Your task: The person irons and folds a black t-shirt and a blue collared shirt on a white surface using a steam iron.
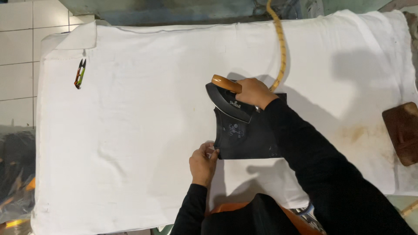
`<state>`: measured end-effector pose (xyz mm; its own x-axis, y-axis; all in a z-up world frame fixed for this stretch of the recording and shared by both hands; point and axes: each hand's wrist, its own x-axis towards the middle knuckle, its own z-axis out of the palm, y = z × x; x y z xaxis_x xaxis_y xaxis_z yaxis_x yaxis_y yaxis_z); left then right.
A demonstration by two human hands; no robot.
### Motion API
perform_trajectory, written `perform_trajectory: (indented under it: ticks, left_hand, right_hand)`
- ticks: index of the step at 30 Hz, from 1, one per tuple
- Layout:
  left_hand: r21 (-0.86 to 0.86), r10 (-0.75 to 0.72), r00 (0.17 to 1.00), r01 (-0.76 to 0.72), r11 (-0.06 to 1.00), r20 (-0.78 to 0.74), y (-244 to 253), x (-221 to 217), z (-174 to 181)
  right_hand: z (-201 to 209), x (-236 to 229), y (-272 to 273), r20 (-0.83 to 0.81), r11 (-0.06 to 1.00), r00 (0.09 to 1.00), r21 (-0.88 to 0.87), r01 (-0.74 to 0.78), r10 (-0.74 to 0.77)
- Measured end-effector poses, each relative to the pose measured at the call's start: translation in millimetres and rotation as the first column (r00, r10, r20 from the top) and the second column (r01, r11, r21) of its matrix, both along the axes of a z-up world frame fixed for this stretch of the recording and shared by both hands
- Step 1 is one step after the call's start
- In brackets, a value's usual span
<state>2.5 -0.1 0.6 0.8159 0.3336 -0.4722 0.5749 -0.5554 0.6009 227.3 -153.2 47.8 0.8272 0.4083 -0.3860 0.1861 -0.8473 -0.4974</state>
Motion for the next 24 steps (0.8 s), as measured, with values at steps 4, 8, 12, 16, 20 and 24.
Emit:
perform_trajectory:
  ticks: [4, 8, 12, 16, 20, 24]
  left_hand:
    - [-0.04, 0.012, 0.999, -0.014, 0.999, -0.051, 4, 2, 5]
    - [-0.052, 0.003, 0.999, -0.005, 0.999, -0.042, 4, 6, 16]
    - [0.016, -0.009, 1.0, 0.009, 1.0, 0.004, 3, 7, 15]
    - [0.067, -0.072, 0.99, 0.064, 0.996, 0.125, -6, 1, 10]
    - [0.297, -0.268, 0.843, 0.136, 0.945, 0.466, -46, 16, 18]
    - [0.306, -0.667, 0.472, 0.632, 0.712, 0.576, -135, 42, 68]
  right_hand:
    - [58, -45, -13, -0.109, 0.995, 0.992, -0.076, -0.07, 0.061]
    - [42, -125, -75, -0.041, 0.932, 0.969, -0.263, -0.247, 0.245]
    - [33, -188, -135, -0.014, 0.915, 0.994, -0.388, -0.109, 0.113]
    - [5, -200, -204, -0.043, 0.859, 0.94, -0.423, 0.289, -0.337]
    - [16, -194, -239, 0.062, 0.762, 0.796, -0.254, 0.596, -0.602]
    - [107, -187, -219, -0.247, 0.595, 0.611, 0.143, 0.791, -0.752]
